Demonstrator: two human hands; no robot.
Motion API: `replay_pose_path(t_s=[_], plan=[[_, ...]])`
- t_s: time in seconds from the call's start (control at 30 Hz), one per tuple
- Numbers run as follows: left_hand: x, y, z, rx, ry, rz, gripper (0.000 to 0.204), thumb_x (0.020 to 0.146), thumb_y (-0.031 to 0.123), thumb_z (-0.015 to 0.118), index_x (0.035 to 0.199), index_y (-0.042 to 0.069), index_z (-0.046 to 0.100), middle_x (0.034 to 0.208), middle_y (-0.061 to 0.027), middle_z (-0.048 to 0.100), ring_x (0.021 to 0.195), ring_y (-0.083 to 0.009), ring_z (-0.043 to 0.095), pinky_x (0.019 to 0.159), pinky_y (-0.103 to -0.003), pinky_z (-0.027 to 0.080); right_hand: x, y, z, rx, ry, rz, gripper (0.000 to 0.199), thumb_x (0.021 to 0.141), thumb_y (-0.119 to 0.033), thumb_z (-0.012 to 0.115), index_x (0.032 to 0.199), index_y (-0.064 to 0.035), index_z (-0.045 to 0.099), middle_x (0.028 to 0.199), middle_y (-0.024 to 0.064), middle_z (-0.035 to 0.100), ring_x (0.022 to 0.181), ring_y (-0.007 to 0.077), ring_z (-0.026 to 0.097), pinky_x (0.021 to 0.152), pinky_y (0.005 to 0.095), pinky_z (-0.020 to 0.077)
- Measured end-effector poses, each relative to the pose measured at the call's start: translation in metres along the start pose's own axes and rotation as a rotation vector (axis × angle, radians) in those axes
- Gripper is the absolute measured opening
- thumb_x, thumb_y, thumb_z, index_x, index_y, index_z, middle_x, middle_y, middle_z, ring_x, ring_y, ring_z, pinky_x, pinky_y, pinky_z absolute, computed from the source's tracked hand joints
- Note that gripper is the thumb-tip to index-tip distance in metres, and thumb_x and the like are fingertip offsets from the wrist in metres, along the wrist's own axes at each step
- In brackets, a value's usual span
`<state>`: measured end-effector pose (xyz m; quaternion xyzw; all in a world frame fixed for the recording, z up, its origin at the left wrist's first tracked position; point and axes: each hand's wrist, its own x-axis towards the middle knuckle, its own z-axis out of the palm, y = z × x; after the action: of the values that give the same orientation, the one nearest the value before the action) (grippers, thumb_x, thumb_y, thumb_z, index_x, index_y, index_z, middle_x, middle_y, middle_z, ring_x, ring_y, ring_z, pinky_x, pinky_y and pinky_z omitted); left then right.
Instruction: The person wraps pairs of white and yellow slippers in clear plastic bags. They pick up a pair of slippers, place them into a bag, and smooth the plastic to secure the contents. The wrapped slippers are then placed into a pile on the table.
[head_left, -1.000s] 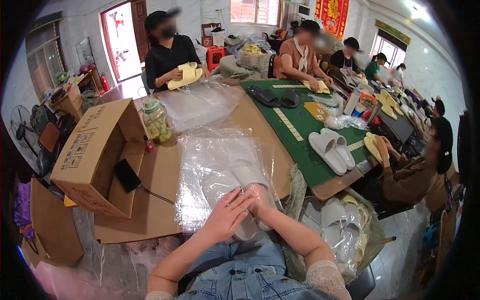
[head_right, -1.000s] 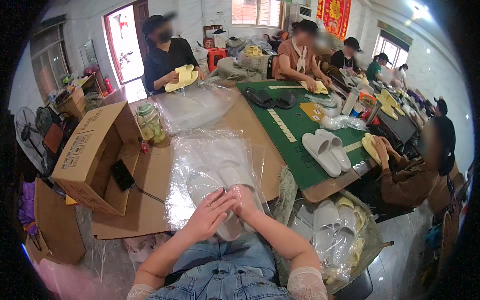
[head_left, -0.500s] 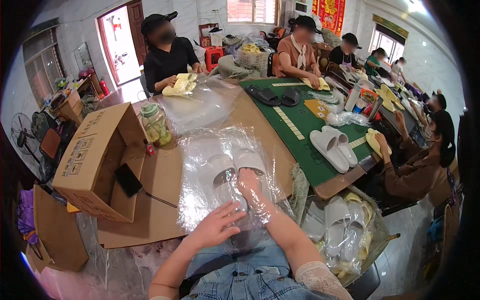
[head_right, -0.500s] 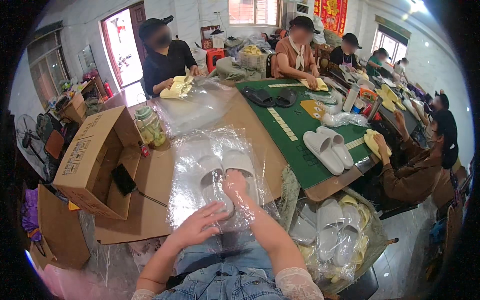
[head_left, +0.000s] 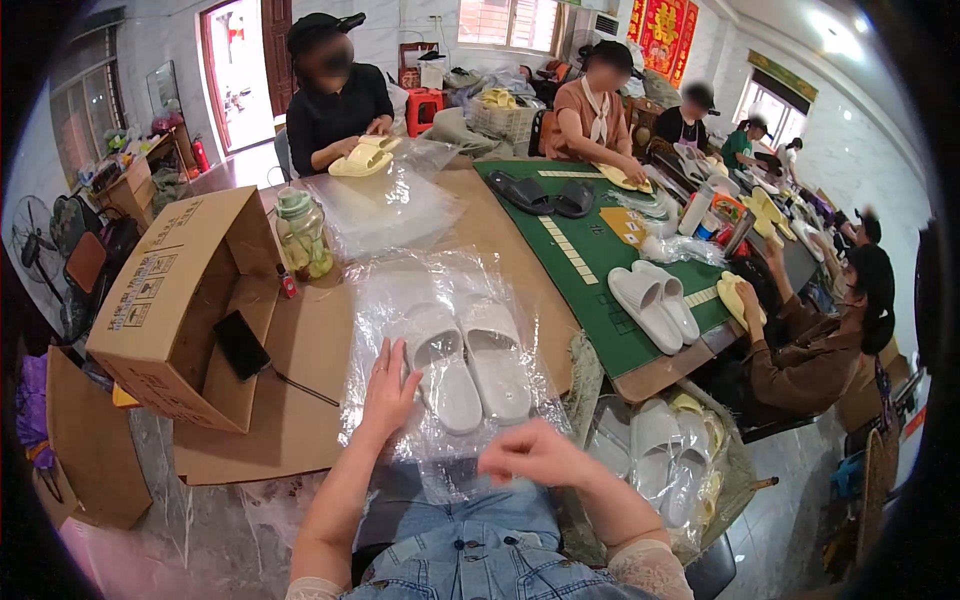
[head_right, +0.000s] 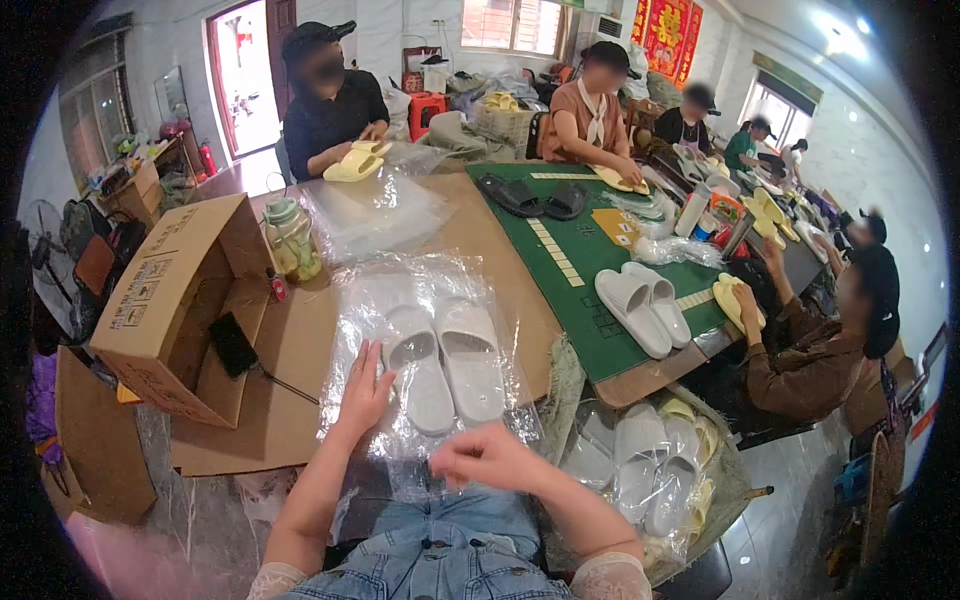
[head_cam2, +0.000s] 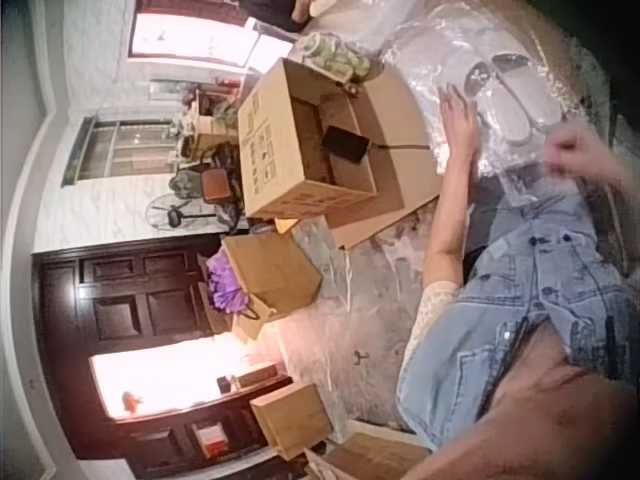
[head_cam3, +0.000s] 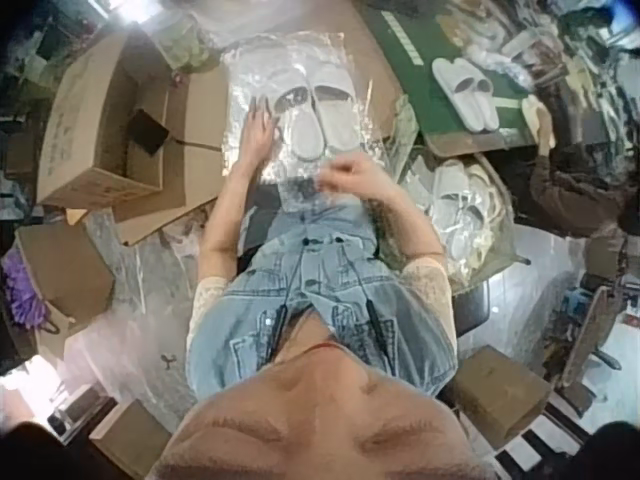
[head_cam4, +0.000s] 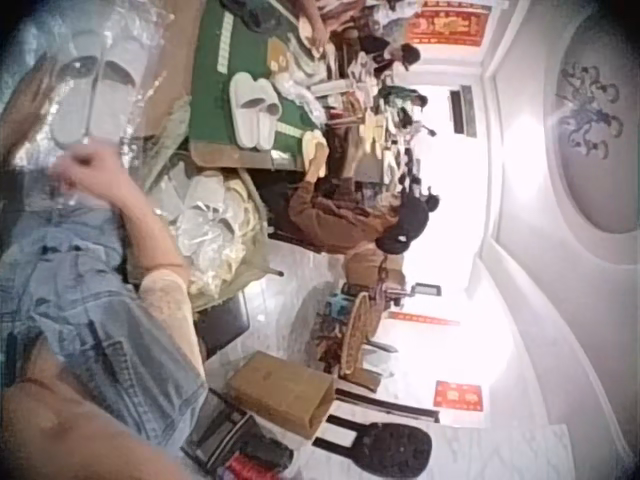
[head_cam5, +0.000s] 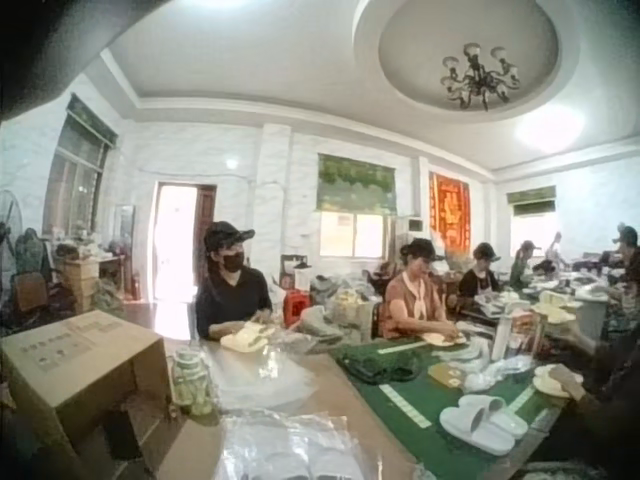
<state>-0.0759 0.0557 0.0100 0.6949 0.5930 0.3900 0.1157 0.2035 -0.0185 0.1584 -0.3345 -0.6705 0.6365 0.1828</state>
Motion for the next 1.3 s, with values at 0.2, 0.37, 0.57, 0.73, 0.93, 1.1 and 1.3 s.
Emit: replay_pose_path(t_s=[0.2,0.37,0.57,0.73,0.93,1.1,1.3], plan=[[0.001,0.008,0.004,0.038,-0.006,-0.017,0.063,0.098,0.035,0.056,0.148,0.001,0.039,0.151,-0.0305,0.037,0.137,-0.0452,0.041,0.114,-0.047,0.034,0.101,0.027,-0.043,-0.754,0.682,-0.069,0.045,0.087,-0.044,0.072,0.094,0.0,0.07,0.086,0.0157,0.072,0.078,0.0292,0.071,0.071,0.0353,0.0557],[-0.003,0.0,0.0,-0.022,0.057,0.02,0.059,0.098,0.032,0.056,0.146,0.0,0.043,0.149,-0.029,0.042,0.135,-0.0443,0.044,0.112,-0.047,0.037,0.172,0.071,-0.039,-1.151,0.737,0.084,0.057,0.085,-0.049,0.072,0.095,0.0065,0.065,0.087,0.0193,0.07,0.081,0.0351,0.071,0.074,0.0411,0.0576],[-0.004,0.005,0.003,-0.028,0.072,0.033,0.055,0.098,0.028,0.056,0.145,0.003,0.044,0.146,-0.0286,0.046,0.132,-0.044,0.047,0.11,-0.047,0.038,0.189,0.108,-0.033,-1.066,0.908,0.007,0.039,0.092,-0.038,0.065,0.093,0.0005,0.056,0.081,0.0199,0.068,0.072,0.0387,0.07,0.068,0.0477,0.056],[-0.004,-0.003,0.003,-0.047,0.101,-0.03,0.056,0.099,0.029,0.055,0.145,0.0,0.042,0.143,-0.0287,0.048,0.131,-0.0434,0.048,0.109,-0.047,0.039,0.19,0.108,-0.033,-0.98,0.899,-0.11,0.03,0.091,-0.032,0.063,0.088,-0.0031,0.057,0.077,0.0194,0.067,0.069,0.0406,0.066,0.064,0.0524,0.0507],[-0.001,-0.003,0.006,-0.098,0.093,-0.124,0.055,0.1,0.028,0.054,0.144,-0.001,0.042,0.139,-0.0266,0.052,0.128,-0.0421,0.049,0.109,-0.047,0.038,0.137,0.106,-0.05,-0.976,0.856,-0.121,0.026,0.086,-0.029,0.063,0.079,-0.0036,0.061,0.071,0.0177,0.067,0.068,0.0388,0.067,0.064,0.0499,0.0522],[-0.003,-0.027,0.02,-0.075,0.106,-0.103,0.051,0.1,0.027,0.053,0.144,0.002,0.047,0.14,-0.0234,0.053,0.131,-0.0387,0.049,0.11,-0.044,0.038,0.052,0.123,-0.068,-0.947,0.829,-0.27,0.028,0.08,-0.028,0.068,0.069,-0.0056,0.056,0.061,0.0145,0.06,0.058,0.0379,0.061,0.057,0.0469,0.0502],[0.003,-0.006,0.015,-0.018,0.021,-0.089,0.05,0.1,0.028,0.053,0.144,0.003,0.047,0.14,-0.0214,0.053,0.131,-0.0382,0.048,0.11,-0.044,0.038,-0.145,0.093,-0.092,-1.014,0.922,0.133,0.031,0.077,-0.032,0.071,0.073,-0.0033,0.061,0.063,0.017,0.061,0.064,0.0369,0.064,0.06,0.0469,0.0502]])
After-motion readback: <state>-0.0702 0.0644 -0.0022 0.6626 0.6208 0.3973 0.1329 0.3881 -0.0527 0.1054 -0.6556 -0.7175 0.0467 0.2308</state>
